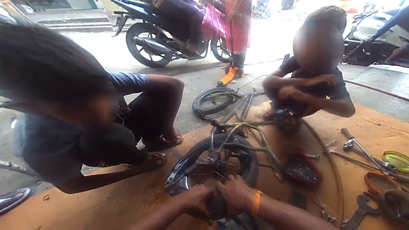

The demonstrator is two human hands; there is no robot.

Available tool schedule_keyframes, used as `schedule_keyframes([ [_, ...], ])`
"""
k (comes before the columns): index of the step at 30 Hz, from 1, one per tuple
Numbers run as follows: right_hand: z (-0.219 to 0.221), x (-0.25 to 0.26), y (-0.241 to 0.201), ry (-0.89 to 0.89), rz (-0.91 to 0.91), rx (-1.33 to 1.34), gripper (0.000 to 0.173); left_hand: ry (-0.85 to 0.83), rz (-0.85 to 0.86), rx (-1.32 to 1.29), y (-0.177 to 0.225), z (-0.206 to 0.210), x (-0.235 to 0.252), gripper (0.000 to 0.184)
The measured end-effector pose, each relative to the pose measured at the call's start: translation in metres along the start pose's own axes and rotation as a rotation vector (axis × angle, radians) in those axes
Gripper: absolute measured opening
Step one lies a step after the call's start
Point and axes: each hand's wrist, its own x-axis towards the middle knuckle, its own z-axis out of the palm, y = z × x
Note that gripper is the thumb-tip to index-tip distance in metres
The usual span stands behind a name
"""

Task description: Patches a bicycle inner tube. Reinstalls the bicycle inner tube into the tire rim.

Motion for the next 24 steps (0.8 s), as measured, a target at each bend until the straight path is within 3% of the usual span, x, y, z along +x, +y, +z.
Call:
schedule_keyframes([
  [4,0.002,0.002,0.010,-0.039,-0.038,-0.044,0.068,-0.101,-0.136,-0.107,0.024,-0.018,0.010,0.084],
  [8,0.006,0.004,0.010,-0.055,-0.101,-0.002,0.069,-0.136,-0.226,-0.126,0.033,-0.015,0.019,0.106],
  [12,0.010,0.005,0.005,-0.015,-0.114,0.114,0.067,-0.182,-0.188,-0.139,0.029,-0.013,0.020,0.081],
  [16,0.015,0.010,0.004,0.011,-0.137,0.122,0.047,-0.077,-0.105,-0.306,0.033,-0.006,0.013,0.051],
  [24,-0.003,0.006,0.001,-0.104,-0.047,0.046,0.040,0.105,-0.130,-0.457,0.012,0.026,0.019,0.046],
])
